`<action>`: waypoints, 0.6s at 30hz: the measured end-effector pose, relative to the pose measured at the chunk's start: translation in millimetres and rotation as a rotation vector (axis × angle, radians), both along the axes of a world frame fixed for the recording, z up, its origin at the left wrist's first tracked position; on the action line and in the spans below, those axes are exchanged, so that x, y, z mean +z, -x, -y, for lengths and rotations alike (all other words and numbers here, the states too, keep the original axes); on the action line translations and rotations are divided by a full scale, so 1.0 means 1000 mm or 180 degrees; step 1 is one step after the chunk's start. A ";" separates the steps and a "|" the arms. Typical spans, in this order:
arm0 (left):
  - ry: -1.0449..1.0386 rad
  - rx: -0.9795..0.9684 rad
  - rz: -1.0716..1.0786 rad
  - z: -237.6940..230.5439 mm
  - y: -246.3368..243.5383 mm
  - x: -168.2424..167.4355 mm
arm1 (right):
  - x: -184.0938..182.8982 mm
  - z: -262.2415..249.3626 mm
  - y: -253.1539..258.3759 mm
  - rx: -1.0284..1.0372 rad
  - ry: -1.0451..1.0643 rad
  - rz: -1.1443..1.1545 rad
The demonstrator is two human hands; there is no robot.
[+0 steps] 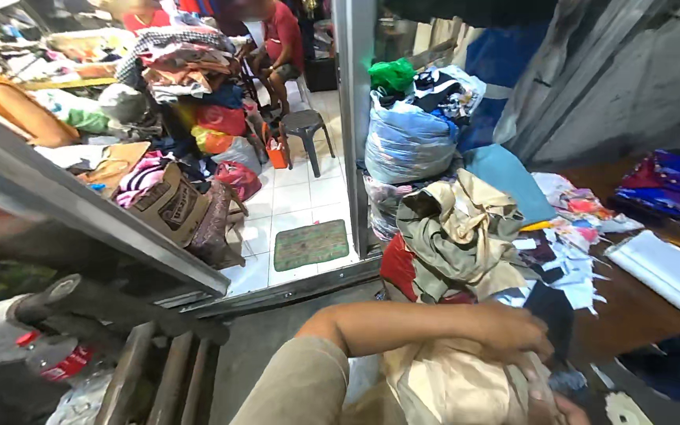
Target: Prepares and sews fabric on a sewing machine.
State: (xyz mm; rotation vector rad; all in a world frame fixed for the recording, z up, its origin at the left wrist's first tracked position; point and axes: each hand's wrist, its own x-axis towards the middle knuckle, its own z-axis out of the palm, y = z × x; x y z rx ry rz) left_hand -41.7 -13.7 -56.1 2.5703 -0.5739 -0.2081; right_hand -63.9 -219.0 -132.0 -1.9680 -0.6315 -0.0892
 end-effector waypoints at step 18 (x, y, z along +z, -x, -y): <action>-0.0654 -0.1317 0.0579 0.117 -0.042 -0.032 | -0.019 0.027 0.078 -0.0634 -0.1900 -0.2511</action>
